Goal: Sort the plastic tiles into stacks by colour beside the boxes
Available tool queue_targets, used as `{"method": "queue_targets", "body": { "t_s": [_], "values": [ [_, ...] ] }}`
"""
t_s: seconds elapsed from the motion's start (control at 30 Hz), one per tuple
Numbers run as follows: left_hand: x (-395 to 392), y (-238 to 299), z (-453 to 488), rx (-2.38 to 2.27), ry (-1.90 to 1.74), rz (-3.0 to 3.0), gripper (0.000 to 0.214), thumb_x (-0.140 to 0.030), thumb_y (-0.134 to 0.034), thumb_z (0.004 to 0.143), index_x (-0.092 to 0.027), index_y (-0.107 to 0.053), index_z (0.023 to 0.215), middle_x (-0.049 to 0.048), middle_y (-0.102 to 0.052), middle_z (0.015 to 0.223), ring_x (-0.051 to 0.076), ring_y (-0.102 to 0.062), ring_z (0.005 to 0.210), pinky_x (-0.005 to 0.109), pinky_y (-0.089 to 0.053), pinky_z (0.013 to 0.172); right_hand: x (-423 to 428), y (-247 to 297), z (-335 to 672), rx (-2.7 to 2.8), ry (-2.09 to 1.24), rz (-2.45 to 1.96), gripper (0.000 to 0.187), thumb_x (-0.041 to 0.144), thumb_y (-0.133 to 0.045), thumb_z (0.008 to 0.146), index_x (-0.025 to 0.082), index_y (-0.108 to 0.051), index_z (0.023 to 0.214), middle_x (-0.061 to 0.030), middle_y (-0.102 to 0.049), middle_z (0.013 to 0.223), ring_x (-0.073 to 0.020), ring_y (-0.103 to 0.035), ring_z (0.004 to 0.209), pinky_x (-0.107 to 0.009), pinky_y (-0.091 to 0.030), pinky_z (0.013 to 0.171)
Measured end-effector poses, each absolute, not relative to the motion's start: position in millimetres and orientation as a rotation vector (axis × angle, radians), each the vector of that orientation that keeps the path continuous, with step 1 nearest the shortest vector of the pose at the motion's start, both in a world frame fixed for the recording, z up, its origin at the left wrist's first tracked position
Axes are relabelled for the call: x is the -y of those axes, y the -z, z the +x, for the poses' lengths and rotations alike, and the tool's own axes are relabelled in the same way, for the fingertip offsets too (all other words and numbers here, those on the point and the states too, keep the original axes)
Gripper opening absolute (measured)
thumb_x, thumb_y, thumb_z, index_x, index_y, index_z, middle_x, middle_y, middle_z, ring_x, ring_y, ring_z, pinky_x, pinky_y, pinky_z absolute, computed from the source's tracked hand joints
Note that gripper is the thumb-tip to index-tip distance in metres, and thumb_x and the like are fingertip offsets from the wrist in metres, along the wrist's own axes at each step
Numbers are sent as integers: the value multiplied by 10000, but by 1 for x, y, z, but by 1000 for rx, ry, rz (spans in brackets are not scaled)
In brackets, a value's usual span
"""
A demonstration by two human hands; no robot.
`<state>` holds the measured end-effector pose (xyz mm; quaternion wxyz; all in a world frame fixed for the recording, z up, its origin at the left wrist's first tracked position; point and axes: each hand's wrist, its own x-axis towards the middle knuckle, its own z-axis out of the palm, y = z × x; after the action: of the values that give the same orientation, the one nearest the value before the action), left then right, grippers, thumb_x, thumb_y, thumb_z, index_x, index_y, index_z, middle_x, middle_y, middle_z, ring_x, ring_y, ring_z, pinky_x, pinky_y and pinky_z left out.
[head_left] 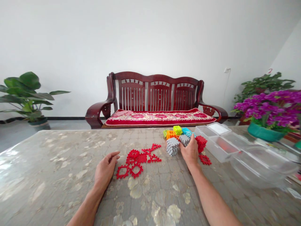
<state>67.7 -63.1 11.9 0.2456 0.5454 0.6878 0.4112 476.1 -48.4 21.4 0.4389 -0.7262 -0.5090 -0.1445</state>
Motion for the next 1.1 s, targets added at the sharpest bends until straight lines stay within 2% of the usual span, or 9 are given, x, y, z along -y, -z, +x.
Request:
{"method": "queue_targets", "body": {
  "t_s": [0.23,0.5,0.73,0.9,1.1],
  "values": [
    [62,-9,67,-1866,-1133,1495,438,-446,-482,786,-236,-695,1106,24,-789,934,219,-711,850,297,-520,757,43,-23,479,1276,326,-1748,729,455,-561,880,102,-322,1471,-224,-586,1279,-334,-557,1152,-453,-442,976],
    [63,-8,66,-1877,-1114,1501,429,-443,-482,797,-242,-691,1112,22,-789,950,221,-708,909,297,-513,787,42,-28,477,1274,369,-1777,766,496,-608,841,71,-376,1435,-250,-550,1295,-354,-512,1192,-470,-420,1002],
    [64,-13,68,-1866,-1128,1490,426,-434,-482,807,-231,-694,1115,30,-794,929,217,-719,851,296,-534,759,37,-25,478,1281,296,-1706,585,452,-464,908,113,-443,1385,-204,-586,1253,-318,-530,1166,-475,-411,1011],
    [66,-18,71,-1874,-1109,1458,432,-422,-481,792,-225,-699,1110,33,-794,934,212,-719,791,291,-540,717,40,-28,474,1269,305,-1670,593,457,-462,906,102,-448,1381,-216,-572,1275,-321,-506,1200,-489,-402,1025],
    [66,-16,68,-1861,-1110,1508,445,-436,-472,795,-229,-697,1118,37,-793,944,223,-714,850,298,-535,753,54,-47,489,1188,436,-1604,544,444,-463,917,129,-488,1359,-199,-581,1277,-313,-505,1207,-495,-388,1039]
  ]
}}
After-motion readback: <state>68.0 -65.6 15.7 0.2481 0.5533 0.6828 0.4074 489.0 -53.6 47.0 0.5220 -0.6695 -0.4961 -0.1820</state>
